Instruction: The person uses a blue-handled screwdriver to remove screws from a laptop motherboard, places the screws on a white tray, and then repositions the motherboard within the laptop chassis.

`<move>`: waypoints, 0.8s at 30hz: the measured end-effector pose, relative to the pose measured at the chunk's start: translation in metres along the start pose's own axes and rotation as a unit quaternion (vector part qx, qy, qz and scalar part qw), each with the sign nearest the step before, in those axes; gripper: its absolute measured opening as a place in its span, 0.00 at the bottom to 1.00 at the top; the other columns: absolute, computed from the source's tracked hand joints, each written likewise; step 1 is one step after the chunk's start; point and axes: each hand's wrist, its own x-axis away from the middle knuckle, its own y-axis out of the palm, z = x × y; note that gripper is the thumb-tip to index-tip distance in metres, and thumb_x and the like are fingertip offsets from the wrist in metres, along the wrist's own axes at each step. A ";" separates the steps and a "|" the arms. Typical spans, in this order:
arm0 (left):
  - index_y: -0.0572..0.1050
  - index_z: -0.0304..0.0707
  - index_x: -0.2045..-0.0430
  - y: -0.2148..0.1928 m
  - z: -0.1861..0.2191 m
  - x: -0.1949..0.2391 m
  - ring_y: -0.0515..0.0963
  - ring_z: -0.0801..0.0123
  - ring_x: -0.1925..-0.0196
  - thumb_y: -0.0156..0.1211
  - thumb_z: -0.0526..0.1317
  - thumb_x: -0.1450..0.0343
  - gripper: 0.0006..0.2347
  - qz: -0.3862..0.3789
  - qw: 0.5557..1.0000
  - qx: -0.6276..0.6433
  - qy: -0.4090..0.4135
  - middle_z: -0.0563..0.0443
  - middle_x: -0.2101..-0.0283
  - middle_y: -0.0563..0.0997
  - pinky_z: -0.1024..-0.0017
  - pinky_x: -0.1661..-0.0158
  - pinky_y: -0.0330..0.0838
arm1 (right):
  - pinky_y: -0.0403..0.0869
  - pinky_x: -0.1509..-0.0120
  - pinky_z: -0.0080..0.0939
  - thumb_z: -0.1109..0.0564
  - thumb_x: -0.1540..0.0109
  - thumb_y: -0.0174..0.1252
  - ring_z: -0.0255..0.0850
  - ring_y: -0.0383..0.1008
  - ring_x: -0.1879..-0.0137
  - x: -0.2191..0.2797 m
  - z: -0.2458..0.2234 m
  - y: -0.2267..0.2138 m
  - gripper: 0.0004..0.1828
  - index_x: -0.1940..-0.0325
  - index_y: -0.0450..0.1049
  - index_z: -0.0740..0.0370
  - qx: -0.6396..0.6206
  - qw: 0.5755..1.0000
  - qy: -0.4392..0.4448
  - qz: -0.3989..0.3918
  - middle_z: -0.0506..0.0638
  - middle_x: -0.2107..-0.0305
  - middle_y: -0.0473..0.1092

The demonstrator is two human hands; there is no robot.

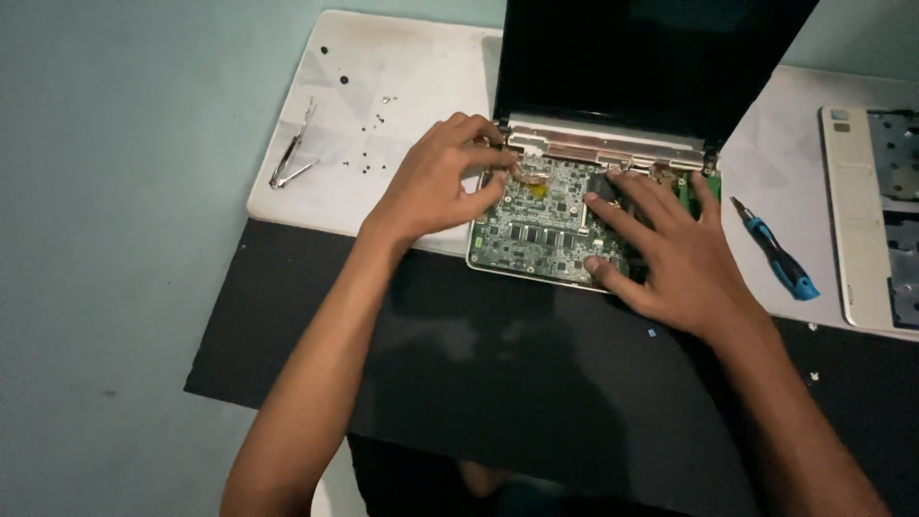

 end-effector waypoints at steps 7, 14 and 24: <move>0.88 0.47 0.39 0.002 0.007 0.002 0.76 0.50 0.25 0.61 0.59 0.16 0.21 -0.034 0.999 -0.033 0.002 0.44 0.32 0.84 0.32 0.28 0.63 | 0.44 0.09 0.86 0.27 0.23 0.48 0.61 0.60 0.09 0.001 -0.004 -0.003 0.42 0.08 0.66 0.45 -0.003 1.000 -0.009 0.013 0.59 0.12 0.60; 0.91 0.46 0.46 0.013 0.003 -0.002 0.81 0.54 0.36 0.63 0.58 0.15 0.19 0.014 0.994 -0.084 0.073 0.46 0.45 0.89 0.49 0.39 0.65 | 0.43 0.09 0.85 0.25 0.23 0.46 0.63 0.59 0.09 0.001 -0.002 -0.004 0.43 0.07 0.63 0.43 -0.010 1.000 -0.006 0.004 0.58 0.10 0.57; 0.90 0.44 0.53 0.023 0.005 -0.005 0.78 0.57 0.47 0.81 0.40 0.20 0.06 0.078 0.979 -0.142 0.121 0.53 0.52 0.86 0.55 0.45 0.65 | 0.43 0.10 0.86 0.24 0.24 0.46 0.64 0.57 0.09 0.001 -0.001 -0.002 0.44 0.07 0.63 0.43 -0.004 1.000 0.003 -0.005 0.59 0.11 0.57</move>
